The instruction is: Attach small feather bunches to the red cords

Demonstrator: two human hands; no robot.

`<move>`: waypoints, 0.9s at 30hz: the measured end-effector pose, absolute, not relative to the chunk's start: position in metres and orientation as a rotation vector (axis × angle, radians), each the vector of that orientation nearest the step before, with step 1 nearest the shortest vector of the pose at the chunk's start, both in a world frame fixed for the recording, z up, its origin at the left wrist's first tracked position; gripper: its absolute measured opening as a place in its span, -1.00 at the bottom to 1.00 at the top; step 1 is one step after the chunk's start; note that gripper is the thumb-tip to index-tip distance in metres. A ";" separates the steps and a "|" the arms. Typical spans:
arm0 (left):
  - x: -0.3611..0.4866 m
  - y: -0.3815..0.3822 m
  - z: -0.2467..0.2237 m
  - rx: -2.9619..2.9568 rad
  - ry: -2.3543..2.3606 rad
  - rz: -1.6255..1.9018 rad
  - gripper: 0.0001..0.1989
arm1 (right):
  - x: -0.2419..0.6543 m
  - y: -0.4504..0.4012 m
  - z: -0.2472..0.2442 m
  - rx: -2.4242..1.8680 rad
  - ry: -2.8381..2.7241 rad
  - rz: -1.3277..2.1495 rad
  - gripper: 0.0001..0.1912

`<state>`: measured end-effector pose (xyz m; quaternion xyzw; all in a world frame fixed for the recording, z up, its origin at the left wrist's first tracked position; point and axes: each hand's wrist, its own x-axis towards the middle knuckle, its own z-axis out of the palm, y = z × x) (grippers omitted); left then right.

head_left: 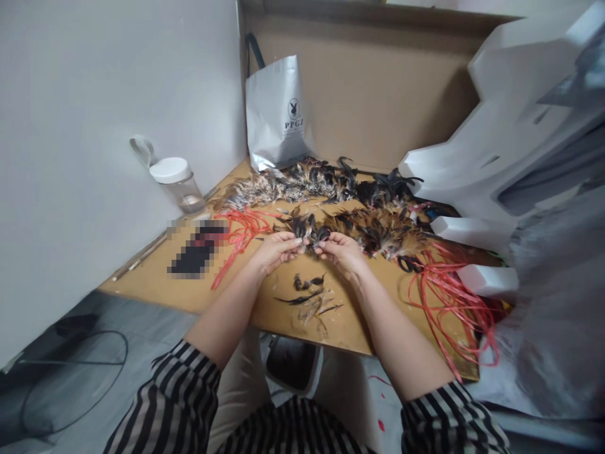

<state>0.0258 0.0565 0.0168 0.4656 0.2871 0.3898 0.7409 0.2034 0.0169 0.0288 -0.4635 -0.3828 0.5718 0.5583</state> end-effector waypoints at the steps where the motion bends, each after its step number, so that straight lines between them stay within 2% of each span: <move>1: 0.027 0.056 0.016 1.028 0.634 0.841 -0.77 | 0.203 0.017 0.028 -1.096 -0.907 1.339 -0.70; 10: 0.030 0.054 0.012 1.065 0.646 0.722 -0.79 | 0.195 0.015 0.022 -1.131 -1.069 1.339 -0.72; 19: 0.033 0.056 0.013 1.040 0.720 0.854 -0.80 | 0.198 0.016 0.026 -1.081 -0.952 1.355 -0.67; 27: 0.034 0.060 0.010 1.017 0.740 0.954 -0.83 | 0.192 0.011 0.033 -1.124 -0.965 0.837 -0.70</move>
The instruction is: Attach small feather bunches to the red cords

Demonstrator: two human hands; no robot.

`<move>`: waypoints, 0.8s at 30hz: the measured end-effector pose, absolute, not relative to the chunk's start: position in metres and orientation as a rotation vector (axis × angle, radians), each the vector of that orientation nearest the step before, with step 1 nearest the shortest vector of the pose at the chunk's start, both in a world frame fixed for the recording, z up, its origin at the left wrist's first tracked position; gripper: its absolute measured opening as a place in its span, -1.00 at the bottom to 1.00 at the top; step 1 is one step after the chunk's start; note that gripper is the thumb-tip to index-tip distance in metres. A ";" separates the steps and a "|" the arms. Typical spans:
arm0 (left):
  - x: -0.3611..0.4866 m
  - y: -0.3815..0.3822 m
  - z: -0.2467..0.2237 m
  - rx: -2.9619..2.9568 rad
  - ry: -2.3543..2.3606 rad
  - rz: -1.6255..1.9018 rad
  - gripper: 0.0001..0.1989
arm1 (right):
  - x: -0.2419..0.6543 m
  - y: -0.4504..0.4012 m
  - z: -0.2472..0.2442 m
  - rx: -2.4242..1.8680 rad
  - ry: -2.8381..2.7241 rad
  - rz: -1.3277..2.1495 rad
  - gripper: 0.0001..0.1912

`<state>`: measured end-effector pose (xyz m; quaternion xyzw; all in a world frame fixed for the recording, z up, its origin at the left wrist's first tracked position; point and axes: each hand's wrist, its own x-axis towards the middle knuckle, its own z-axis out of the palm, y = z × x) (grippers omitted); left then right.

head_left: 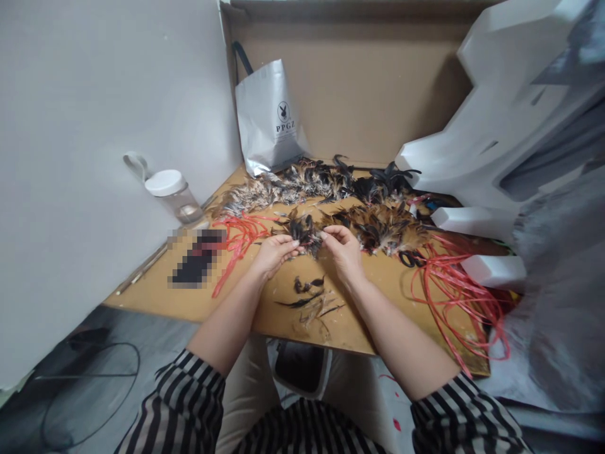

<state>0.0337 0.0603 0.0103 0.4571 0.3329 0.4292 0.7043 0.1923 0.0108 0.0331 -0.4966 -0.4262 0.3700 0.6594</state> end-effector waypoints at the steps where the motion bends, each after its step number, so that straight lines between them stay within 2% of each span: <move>1: 0.034 0.061 0.010 1.002 0.739 0.967 -0.83 | 0.192 0.009 0.034 -1.134 -1.011 0.808 -0.71; 7: 0.034 0.060 0.010 0.980 0.734 0.966 -0.81 | 0.186 0.009 0.031 -1.163 -1.185 0.799 -0.69; 12: 0.033 0.062 0.009 0.984 0.723 0.963 -0.81 | 0.186 0.014 0.027 -1.162 -1.156 0.809 -0.77; 19: 0.030 0.066 0.008 0.853 0.678 1.062 -0.85 | 0.212 0.005 0.049 -0.995 -1.086 1.153 -0.78; 24: 0.030 0.064 0.012 0.796 0.672 1.060 -0.85 | 0.236 -0.002 0.058 -1.066 -1.597 1.470 -0.77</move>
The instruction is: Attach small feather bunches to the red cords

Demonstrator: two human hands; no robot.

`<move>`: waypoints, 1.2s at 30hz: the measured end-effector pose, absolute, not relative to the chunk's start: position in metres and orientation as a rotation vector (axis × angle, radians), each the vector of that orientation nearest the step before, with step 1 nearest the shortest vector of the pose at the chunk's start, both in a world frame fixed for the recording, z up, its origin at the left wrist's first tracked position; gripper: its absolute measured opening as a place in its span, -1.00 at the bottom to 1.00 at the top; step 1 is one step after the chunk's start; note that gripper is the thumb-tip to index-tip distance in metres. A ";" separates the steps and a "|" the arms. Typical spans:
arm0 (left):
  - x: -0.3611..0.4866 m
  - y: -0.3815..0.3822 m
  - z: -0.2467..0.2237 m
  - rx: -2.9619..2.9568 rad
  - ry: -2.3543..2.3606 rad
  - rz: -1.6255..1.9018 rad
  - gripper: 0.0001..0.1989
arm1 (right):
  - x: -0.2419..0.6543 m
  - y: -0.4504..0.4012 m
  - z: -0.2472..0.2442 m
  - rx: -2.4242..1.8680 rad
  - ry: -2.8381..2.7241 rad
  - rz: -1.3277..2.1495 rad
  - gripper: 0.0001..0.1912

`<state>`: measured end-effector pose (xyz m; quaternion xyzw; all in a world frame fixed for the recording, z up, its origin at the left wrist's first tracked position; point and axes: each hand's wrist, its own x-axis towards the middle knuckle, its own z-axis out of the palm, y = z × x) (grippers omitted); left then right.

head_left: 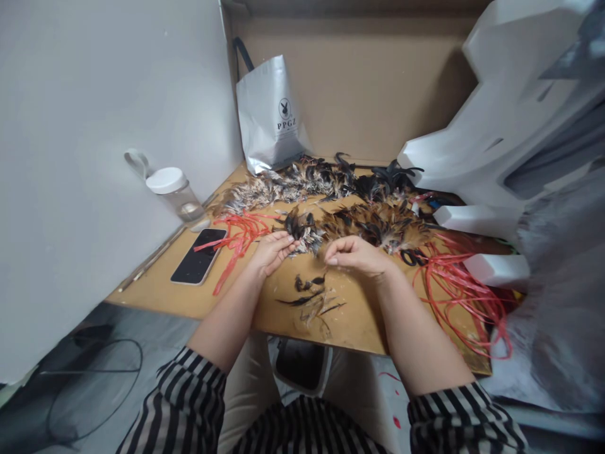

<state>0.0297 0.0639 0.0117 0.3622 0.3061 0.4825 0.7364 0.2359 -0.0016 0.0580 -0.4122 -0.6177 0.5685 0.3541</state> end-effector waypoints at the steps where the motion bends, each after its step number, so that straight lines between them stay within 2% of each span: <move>1: 0.030 0.063 0.013 0.800 0.670 1.050 -0.85 | 0.236 -0.001 0.057 -1.123 -1.672 1.452 -0.76; 7: 0.032 0.060 0.013 0.886 0.613 0.995 -0.87 | 0.205 0.007 0.041 -1.239 -1.494 1.010 -0.65; 11: 0.034 0.058 0.012 0.929 0.606 0.970 -0.86 | 0.186 0.008 0.033 -1.183 -1.444 0.776 -0.69; 15: 0.036 0.056 0.013 0.951 0.630 0.964 -0.83 | 0.181 0.009 0.028 -1.177 -1.443 0.648 -0.82; 17: 0.036 0.056 0.013 0.969 0.648 0.951 -0.82 | 0.180 0.011 0.027 -1.160 -1.364 0.726 -0.82; 24: 0.037 0.055 0.016 1.014 0.661 0.978 -0.80 | 0.180 0.013 0.027 -0.960 -0.823 1.336 -0.71; 36: 0.041 0.050 0.016 1.223 0.700 0.965 -0.81 | 0.179 0.014 0.021 -0.913 -0.664 1.550 -0.70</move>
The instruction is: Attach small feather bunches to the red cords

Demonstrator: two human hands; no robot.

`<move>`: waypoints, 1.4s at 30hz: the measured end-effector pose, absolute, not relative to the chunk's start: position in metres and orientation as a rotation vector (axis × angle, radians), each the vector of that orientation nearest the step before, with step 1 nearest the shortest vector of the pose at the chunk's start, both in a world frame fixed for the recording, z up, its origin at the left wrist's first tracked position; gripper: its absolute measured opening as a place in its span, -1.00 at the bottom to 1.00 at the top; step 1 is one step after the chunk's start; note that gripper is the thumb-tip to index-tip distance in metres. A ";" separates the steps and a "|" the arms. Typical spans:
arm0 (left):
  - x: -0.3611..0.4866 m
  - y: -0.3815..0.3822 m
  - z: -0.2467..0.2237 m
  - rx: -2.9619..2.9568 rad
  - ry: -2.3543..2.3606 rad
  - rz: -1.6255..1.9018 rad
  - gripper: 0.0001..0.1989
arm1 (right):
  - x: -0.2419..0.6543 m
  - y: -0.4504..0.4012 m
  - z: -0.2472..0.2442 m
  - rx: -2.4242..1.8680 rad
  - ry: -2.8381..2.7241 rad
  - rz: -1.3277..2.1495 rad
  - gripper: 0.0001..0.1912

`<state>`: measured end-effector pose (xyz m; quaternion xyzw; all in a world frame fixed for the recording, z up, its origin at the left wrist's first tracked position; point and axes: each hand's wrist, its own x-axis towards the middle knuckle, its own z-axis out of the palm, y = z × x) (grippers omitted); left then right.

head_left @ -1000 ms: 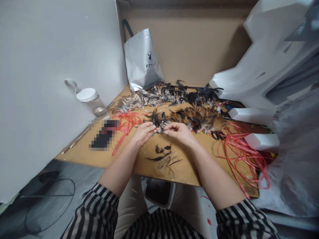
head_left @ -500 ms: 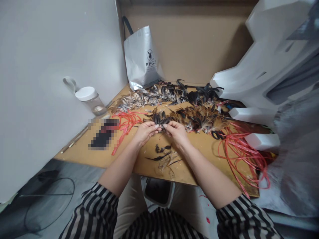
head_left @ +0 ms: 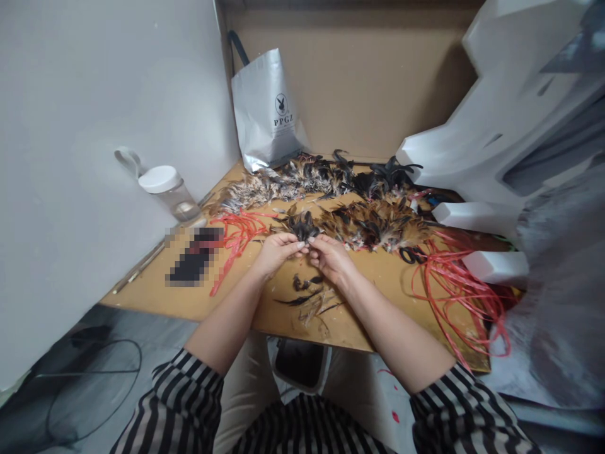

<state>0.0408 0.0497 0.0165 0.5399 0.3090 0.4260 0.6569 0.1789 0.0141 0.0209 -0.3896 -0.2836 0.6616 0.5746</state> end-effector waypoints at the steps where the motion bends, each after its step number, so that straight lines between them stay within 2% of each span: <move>1: 0.041 0.049 0.017 1.244 0.697 0.970 -0.81 | 0.180 0.014 0.021 -0.909 -0.661 1.581 -0.70; 11: 0.035 0.053 0.018 1.046 0.720 0.908 -0.77 | 0.195 0.015 0.032 -0.881 -0.801 1.485 -0.70; 19: 0.036 0.050 0.017 1.128 0.717 0.780 -0.76 | 0.187 0.013 0.032 -1.166 -1.071 1.102 -0.69; 26: 0.037 0.050 0.016 1.145 0.751 0.757 -0.76 | 0.187 0.017 0.024 -1.238 -1.180 0.965 -0.72; 42: 0.037 0.054 0.011 1.005 0.713 0.826 -0.83 | 0.181 0.015 0.026 -1.157 -1.012 1.151 -0.69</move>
